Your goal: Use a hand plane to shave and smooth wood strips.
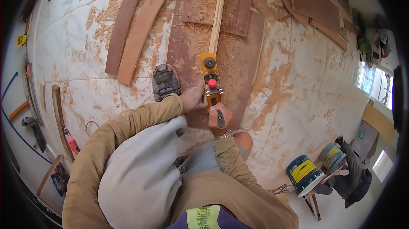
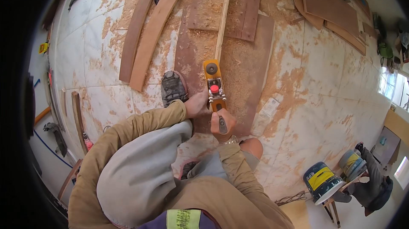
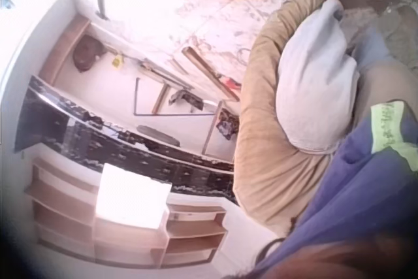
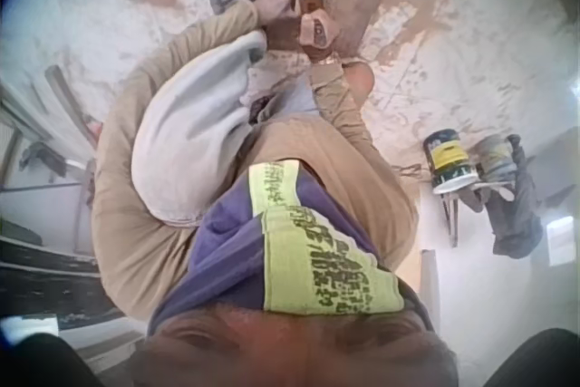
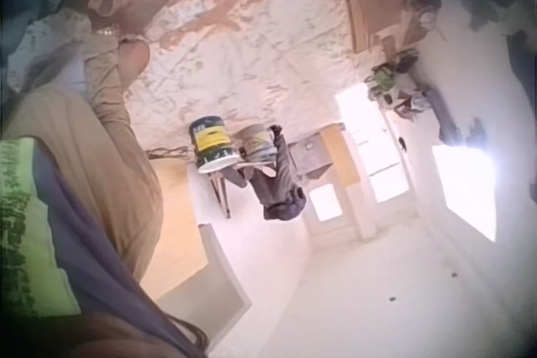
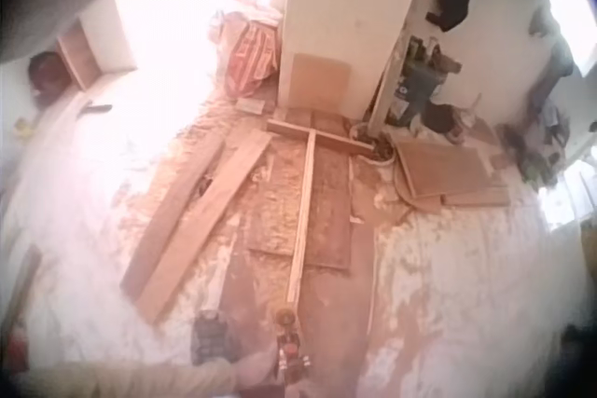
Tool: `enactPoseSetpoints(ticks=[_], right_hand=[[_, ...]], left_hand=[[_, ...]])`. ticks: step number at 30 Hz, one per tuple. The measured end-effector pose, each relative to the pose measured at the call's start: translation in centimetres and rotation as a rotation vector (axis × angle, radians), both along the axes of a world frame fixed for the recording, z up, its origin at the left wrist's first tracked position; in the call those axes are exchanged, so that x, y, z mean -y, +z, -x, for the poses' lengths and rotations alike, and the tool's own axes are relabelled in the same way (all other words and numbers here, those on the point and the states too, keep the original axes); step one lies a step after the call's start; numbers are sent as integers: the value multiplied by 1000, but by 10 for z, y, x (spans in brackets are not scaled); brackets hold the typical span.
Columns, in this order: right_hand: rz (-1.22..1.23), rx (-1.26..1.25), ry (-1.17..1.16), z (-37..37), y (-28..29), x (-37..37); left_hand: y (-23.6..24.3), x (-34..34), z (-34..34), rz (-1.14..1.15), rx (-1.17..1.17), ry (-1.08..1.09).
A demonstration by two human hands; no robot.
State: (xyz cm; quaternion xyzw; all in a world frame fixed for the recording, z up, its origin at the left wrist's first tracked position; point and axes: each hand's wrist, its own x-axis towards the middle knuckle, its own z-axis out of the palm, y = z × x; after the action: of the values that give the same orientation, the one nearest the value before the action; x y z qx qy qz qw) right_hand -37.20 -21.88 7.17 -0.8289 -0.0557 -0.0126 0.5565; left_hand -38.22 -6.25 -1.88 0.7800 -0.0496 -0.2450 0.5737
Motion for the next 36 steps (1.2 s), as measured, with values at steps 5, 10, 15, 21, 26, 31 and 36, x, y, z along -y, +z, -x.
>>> enactPoseSetpoints(ticks=[5,10,15,21,26,31,36], right_hand=[[-223,138,-123,-212,-13,-69],[-186,278,-93,-323,-34,-96],[-142,-63,-70,-99,-21,-25],[-44,-3,-51,-59,-15,-18],[-67,66,-211,-329,-11,-94],[-534,145,-94,-336,35,-38],[-457,-128,-309,-103,90,92]], left_hand=[[8,-1,-3,-125,-114,-113],[25,-2,-11,-188,-59,-94],[19,-1,-7,-112,-113,-74],[10,-3,-8,17,110,-14],[23,1,-11,-125,-50,-86],[32,-2,-15,-189,-124,-133],[23,3,-15,-239,-125,-89]])
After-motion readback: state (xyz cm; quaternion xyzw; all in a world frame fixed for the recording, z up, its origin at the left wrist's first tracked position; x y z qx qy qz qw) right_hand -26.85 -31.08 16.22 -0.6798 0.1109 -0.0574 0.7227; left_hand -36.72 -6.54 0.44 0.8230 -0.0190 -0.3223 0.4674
